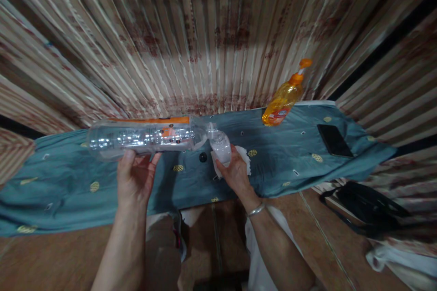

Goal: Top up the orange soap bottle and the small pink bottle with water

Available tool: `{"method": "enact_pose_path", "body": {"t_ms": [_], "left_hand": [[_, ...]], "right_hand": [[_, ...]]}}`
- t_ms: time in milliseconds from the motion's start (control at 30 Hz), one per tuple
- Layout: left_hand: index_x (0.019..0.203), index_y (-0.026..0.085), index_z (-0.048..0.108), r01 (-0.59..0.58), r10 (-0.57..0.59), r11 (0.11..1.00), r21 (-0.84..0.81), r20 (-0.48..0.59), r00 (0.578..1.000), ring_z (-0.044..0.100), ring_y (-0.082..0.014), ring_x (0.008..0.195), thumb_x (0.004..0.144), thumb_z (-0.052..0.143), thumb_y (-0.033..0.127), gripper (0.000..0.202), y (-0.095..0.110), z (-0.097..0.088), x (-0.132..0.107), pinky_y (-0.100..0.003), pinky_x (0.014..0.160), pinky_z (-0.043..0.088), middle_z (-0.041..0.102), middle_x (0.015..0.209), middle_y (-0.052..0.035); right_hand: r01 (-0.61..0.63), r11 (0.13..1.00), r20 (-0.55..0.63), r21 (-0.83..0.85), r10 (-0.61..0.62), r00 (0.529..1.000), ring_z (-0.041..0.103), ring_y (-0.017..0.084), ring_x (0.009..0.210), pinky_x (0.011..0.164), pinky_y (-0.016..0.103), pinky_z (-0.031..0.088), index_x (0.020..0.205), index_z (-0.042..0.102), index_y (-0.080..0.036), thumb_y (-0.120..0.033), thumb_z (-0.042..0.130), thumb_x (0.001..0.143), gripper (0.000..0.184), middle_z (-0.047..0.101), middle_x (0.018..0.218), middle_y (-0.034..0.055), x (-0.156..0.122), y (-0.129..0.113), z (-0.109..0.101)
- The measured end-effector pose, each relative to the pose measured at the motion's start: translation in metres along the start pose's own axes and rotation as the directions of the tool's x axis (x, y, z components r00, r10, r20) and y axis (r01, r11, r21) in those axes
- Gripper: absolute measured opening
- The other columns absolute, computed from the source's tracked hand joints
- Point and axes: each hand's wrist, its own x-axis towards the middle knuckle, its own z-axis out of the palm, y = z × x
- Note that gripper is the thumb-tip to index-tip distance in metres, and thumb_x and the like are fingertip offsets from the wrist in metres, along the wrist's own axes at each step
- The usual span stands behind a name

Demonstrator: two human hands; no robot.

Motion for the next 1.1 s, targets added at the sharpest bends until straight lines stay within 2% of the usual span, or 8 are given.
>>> {"method": "enact_pose_path", "body": {"t_ms": [233,300,400,667,867,1100], "left_hand": [[0.081,0.027,0.068,-0.007,0.007,1.0,-0.009,0.001,1.0,0.072,-0.0179,0.08,0.06,0.097,0.047,0.04,-0.0014,0.0003,-0.0002,-0.034,0.081,0.063,0.074,0.08,0.0043],[0.077,0.027,0.065,-0.009,0.009,1.0,-0.007,-0.012,1.0,0.073,-0.0179,0.08,0.06,0.096,0.046,0.041,-0.0015,0.0003,-0.0001,-0.034,0.082,0.064,0.075,0.082,0.0039],[0.073,0.026,0.063,-0.001,0.001,1.0,-0.009,-0.016,1.0,0.073,-0.018,0.08,0.059,0.097,0.046,0.042,-0.0013,0.0001,0.0002,-0.034,0.083,0.065,0.075,0.08,0.0041],[0.077,0.027,0.067,0.001,-0.001,1.0,-0.012,-0.007,1.0,0.071,-0.0171,0.07,0.058,0.096,0.045,0.039,-0.0005,0.0013,0.0004,-0.035,0.078,0.066,0.074,0.075,0.0045],[0.08,0.025,0.069,-0.002,0.002,0.999,-0.037,-0.004,1.0,0.074,-0.0181,0.083,0.061,0.096,0.043,0.037,-0.0014,0.0012,-0.0003,-0.034,0.085,0.064,0.078,0.087,0.0022],[0.076,0.026,0.067,0.015,-0.016,0.999,-0.04,-0.023,1.0,0.072,-0.0161,0.075,0.06,0.095,0.04,0.036,-0.001,0.0,-0.0005,-0.033,0.083,0.065,0.076,0.079,0.0043]], "right_hand": [[0.01,1.0,0.002,-0.014,-0.01,1.0,0.073,0.035,0.117,0.1,0.051,0.061,0.146,0.05,-0.007,-0.039,0.068,0.092,0.065,0.073,0.127,0.0245,-0.0002,0.0016,0.0019],[0.015,1.0,-0.002,-0.014,-0.015,1.0,0.073,0.035,0.117,0.1,0.051,0.061,0.147,0.05,-0.008,-0.038,0.068,0.092,0.066,0.074,0.128,0.0237,-0.0002,0.0019,0.0021],[0.025,1.0,-0.003,-0.017,-0.025,1.0,0.073,0.035,0.118,0.101,0.05,0.061,0.148,0.05,-0.008,-0.037,0.068,0.092,0.065,0.074,0.128,0.0227,-0.0002,0.0021,0.0016],[0.009,1.0,0.01,-0.021,-0.008,1.0,0.074,0.035,0.118,0.101,0.051,0.061,0.148,0.049,-0.008,-0.035,0.069,0.091,0.066,0.074,0.128,0.0236,0.0009,-0.0006,-0.0007],[-0.009,1.0,0.01,0.011,0.009,1.0,0.073,0.035,0.118,0.102,0.051,0.061,0.146,0.052,-0.009,-0.035,0.07,0.09,0.064,0.074,0.127,0.0222,0.001,-0.0013,-0.0024],[-0.011,1.0,0.002,0.022,0.011,1.0,0.072,0.035,0.119,0.103,0.051,0.061,0.143,0.053,-0.007,-0.035,0.07,0.089,0.064,0.073,0.127,0.0239,0.0001,0.0004,-0.0011]]}}
